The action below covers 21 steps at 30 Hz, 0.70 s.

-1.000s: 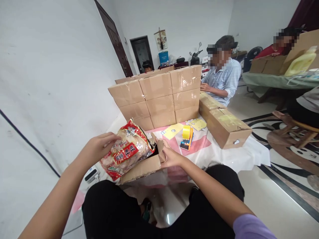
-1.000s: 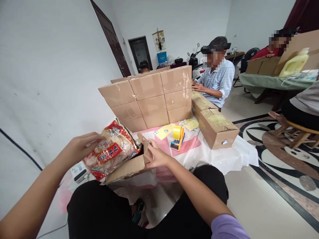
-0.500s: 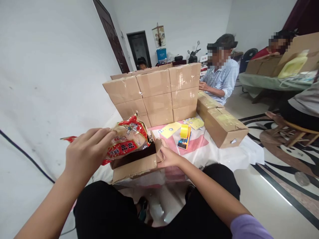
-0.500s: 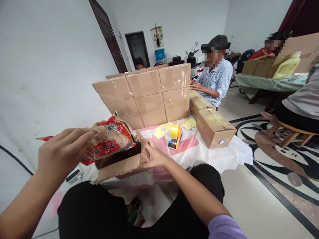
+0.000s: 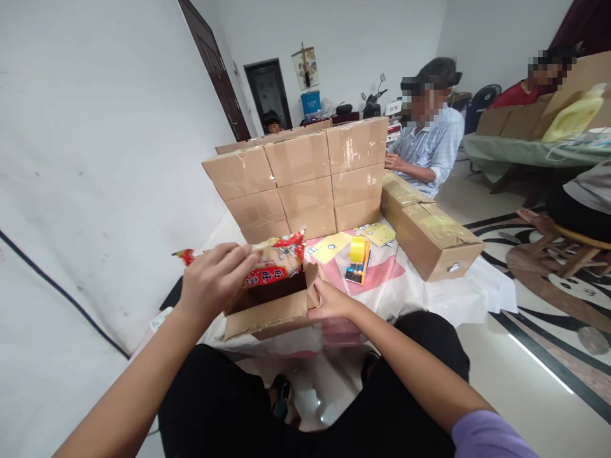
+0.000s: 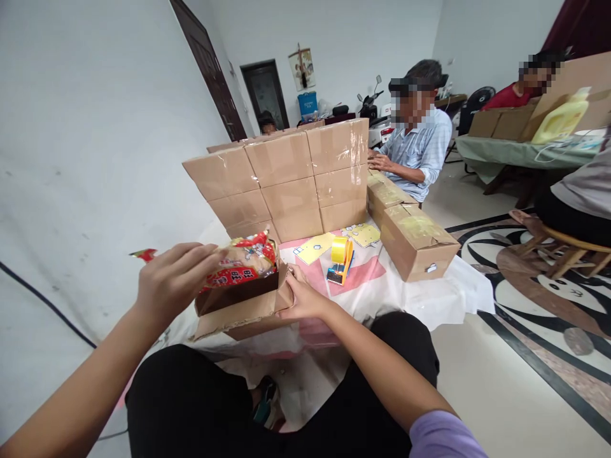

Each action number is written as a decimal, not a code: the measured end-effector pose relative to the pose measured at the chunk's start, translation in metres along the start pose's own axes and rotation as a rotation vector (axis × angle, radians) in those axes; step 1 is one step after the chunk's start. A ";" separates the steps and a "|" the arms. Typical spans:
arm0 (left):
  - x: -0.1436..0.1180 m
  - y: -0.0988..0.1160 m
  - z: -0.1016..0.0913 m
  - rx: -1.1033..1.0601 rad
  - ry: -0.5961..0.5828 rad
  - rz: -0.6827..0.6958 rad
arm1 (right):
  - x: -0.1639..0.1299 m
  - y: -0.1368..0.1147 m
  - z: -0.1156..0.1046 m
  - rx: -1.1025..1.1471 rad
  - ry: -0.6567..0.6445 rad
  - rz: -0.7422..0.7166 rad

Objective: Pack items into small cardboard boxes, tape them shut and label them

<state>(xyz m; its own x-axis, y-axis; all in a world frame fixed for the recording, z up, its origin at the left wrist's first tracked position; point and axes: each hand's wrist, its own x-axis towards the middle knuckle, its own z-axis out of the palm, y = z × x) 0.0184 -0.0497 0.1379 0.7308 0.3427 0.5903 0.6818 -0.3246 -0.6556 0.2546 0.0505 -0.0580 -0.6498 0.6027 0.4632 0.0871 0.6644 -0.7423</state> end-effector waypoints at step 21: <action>-0.026 0.005 0.094 -0.895 -0.732 -0.054 | -0.012 0.004 -0.010 0.029 0.034 0.087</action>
<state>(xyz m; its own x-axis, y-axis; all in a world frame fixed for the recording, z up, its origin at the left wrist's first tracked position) 0.0000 0.0223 0.0752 0.7054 0.7089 0.0013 0.7050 -0.7017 0.1034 0.2704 0.0503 -0.0613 -0.6145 0.6725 0.4124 0.1194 0.5961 -0.7940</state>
